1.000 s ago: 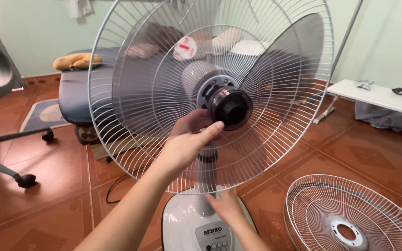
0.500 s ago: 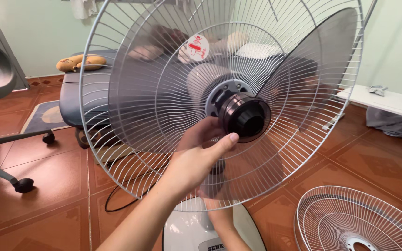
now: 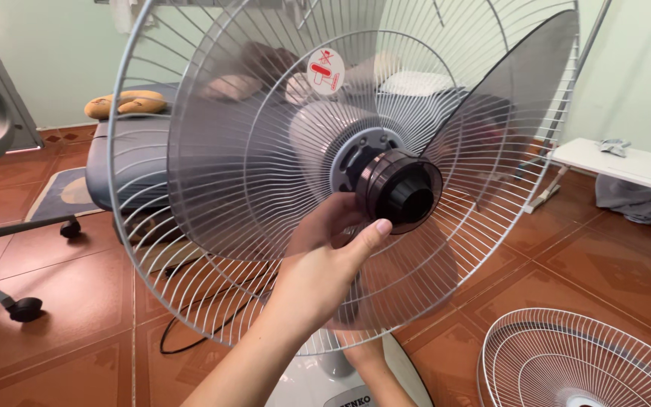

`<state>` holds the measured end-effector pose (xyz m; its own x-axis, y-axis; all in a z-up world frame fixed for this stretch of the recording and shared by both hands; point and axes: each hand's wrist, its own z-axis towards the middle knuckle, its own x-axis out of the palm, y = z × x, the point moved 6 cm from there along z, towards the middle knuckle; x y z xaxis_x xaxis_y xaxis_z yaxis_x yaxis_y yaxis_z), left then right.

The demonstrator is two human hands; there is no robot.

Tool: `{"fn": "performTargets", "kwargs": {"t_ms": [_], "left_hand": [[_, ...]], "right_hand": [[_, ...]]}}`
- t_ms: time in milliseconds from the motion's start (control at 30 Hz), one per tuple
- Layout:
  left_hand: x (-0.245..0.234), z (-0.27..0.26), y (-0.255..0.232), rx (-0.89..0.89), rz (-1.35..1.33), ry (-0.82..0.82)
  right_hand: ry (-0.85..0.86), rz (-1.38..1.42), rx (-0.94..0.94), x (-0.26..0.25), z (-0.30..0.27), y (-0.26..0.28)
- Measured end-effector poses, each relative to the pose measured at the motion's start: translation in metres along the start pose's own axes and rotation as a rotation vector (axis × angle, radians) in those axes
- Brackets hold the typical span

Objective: The person disassembles a standing electric fan by removing the front grille, the central hub cap, the fan blades, and the rear grille. The components are placed on the floor as they are removed.

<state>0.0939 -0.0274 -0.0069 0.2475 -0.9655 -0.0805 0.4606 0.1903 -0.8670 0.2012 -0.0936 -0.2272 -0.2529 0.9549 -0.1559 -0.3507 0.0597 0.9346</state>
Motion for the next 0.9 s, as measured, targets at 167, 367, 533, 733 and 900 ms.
{"fn": "performTargets", "kwargs": {"t_ms": [167, 367, 533, 733, 900], "left_hand": [[0.008, 0.004, -0.006, -0.02, 0.063, -0.046], [0.018, -0.003, -0.018, -0.064, 0.139, -0.068], [0.023, -0.009, -0.023, -0.024, 0.16, -0.076], [0.016, -0.01, -0.029, 0.096, 0.208, -0.031], [0.01, -0.009, -0.023, -0.024, 0.214, 0.014]], "right_hand": [[0.048, -0.017, 0.025, -0.001, 0.008, 0.003], [0.126, 0.023, -0.075, -0.004, -0.001, 0.004], [0.188, -0.085, -0.069, 0.0, -0.006, -0.003], [0.223, -0.257, 0.014, -0.005, -0.014, -0.013], [0.448, -0.611, -0.112, -0.042, -0.067, 0.0]]}}
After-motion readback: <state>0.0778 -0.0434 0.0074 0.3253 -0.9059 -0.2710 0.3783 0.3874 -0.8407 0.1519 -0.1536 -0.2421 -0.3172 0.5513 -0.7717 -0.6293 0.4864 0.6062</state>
